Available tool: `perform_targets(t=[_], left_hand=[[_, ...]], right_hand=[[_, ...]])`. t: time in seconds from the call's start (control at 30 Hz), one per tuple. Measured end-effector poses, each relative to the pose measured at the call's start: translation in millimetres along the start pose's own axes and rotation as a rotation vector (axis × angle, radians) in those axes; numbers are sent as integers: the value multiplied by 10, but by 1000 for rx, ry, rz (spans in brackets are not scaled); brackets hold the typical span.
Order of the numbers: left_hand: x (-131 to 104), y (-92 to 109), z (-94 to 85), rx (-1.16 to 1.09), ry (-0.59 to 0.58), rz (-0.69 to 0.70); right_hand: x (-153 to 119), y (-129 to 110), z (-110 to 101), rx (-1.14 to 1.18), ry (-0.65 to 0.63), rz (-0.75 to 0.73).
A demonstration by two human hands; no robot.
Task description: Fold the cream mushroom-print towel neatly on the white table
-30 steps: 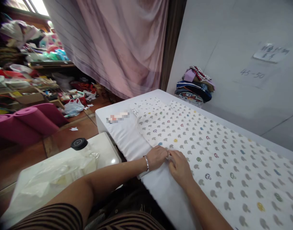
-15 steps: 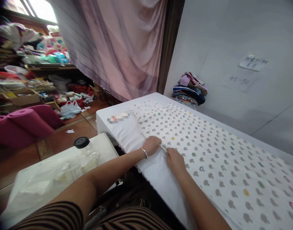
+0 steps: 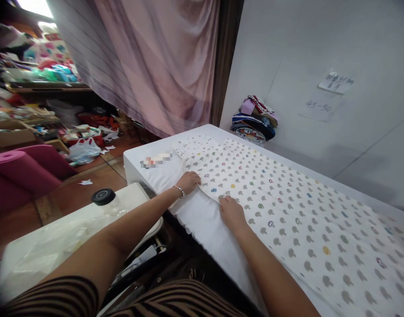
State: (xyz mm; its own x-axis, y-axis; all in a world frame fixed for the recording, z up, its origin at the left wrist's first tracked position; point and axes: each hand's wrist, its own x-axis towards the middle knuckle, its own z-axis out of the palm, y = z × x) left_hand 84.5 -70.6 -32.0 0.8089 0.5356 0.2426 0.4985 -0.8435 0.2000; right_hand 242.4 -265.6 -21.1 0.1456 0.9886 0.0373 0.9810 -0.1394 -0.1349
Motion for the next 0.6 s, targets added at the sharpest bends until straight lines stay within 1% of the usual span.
perform_targets(t=[0.13,0.27,0.4,0.5,0.57,0.6], left_hand=[[41,-47,-12,-17,-18,15],[5,-88,-35,-46,-37,23],[-21,-145,-85,-87,-107,26],[12,-179,-142,-95,-163,37],[50,-181,-181,-70,-179,58],[67,-174,-195,-39,-164,74]], right_hand=[[63,-40,18,9,-2,-22],[81,-26,33,75,28,-46],[97,1,33,139,10,-43],[111,14,28,159,-16,-54],[112,20,25,176,10,-53],[108,22,26,176,44,-47]])
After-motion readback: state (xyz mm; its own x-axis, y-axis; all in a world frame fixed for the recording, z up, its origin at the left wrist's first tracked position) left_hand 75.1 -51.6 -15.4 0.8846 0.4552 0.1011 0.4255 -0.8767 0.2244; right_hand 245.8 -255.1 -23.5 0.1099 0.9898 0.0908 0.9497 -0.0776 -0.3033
